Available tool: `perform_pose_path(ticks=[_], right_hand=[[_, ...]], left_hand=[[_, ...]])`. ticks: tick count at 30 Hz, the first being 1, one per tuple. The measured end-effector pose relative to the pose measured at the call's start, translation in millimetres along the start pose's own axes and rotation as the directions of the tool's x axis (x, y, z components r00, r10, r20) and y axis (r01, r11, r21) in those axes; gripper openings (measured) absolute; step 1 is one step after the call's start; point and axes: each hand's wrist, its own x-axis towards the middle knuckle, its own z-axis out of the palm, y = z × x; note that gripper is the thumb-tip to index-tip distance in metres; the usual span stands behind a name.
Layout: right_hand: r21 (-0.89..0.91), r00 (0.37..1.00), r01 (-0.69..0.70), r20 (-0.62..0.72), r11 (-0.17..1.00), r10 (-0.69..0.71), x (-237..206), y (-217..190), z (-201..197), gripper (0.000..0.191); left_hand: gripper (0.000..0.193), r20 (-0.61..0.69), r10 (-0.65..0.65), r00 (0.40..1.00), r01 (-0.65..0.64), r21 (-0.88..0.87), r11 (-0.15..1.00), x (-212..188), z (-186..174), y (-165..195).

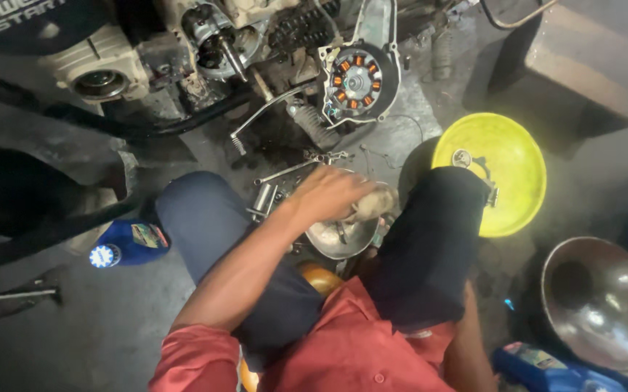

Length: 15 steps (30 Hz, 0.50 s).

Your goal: The person is repairing a motorcycle engine, specifically working on the stator assembly. They use a cloth to wipe grease from the engine casing and surrounding components, then place the cloth into a metal bowl.

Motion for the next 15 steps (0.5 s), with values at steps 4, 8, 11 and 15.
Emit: perform_pose_path(ticks=[4,8,11,15], right_hand=[[0.006,1.000,0.030,-0.009,1.000,-0.030,3,-4,1,0.039],[0.014,0.999,0.029,-0.019,0.999,-0.029,5,-2,4,0.039],[0.021,0.999,0.034,-0.017,0.999,-0.034,7,-2,4,0.039],[0.020,0.999,0.045,-0.026,0.999,-0.045,9,-5,2,0.039]], left_hand=[[0.047,0.123,-0.084,0.989,0.092,-0.062,0.994,-11,-14,2],[0.046,0.087,-0.115,0.989,0.119,-0.038,0.992,-18,-27,7],[0.048,0.056,-0.149,0.987,0.150,-0.016,0.989,-23,-32,10],[0.050,-0.007,-0.139,0.990,0.138,-0.020,0.990,-26,-31,10]])
